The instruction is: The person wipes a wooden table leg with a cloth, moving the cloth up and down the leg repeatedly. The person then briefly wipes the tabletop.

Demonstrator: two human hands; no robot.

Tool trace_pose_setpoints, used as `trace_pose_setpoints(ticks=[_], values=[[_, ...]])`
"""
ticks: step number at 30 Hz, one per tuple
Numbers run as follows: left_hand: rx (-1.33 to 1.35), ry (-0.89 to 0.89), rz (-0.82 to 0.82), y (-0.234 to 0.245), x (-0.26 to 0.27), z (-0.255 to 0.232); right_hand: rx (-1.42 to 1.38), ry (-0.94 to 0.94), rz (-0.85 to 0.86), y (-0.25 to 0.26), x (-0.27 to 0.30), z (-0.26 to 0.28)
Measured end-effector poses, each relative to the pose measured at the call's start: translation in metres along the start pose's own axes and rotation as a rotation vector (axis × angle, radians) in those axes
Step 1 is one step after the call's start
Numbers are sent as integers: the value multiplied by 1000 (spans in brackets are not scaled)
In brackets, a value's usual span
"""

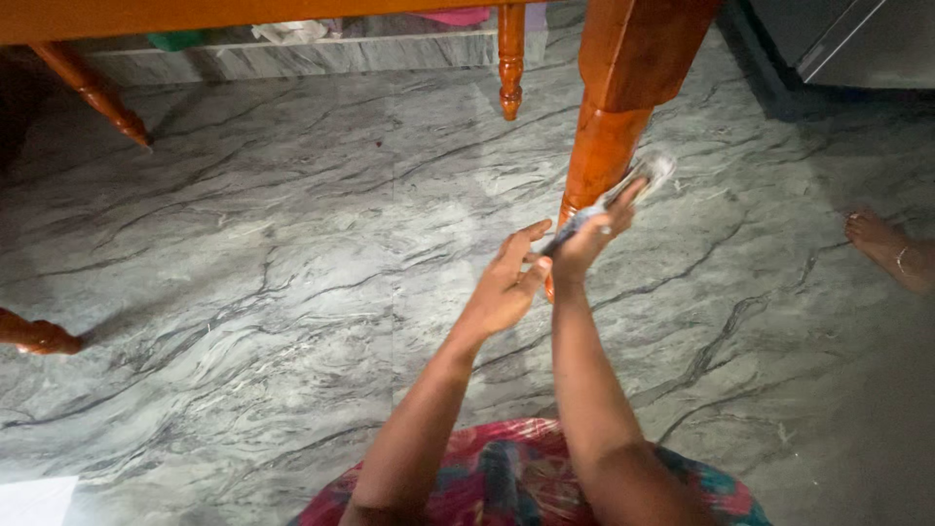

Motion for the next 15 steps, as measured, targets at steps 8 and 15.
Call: trace_pose_setpoints(ticks=[8, 15], values=[[195, -114, -153, -25, -17, -37, -415, 76, 328, 49, -82, 76], [-36, -115, -484, -3, -40, -68, -346, -3, 356, 81, -106, 85]])
Point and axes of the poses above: each hand's wrist, its own x-axis away from the middle knuckle, its own y-axis out of the back of the hand, z = x × y, the point moved 8 cm from there along -x, towards the middle knuckle, and after that the axes turned 5 degrees about y, right-handed, at the moved point
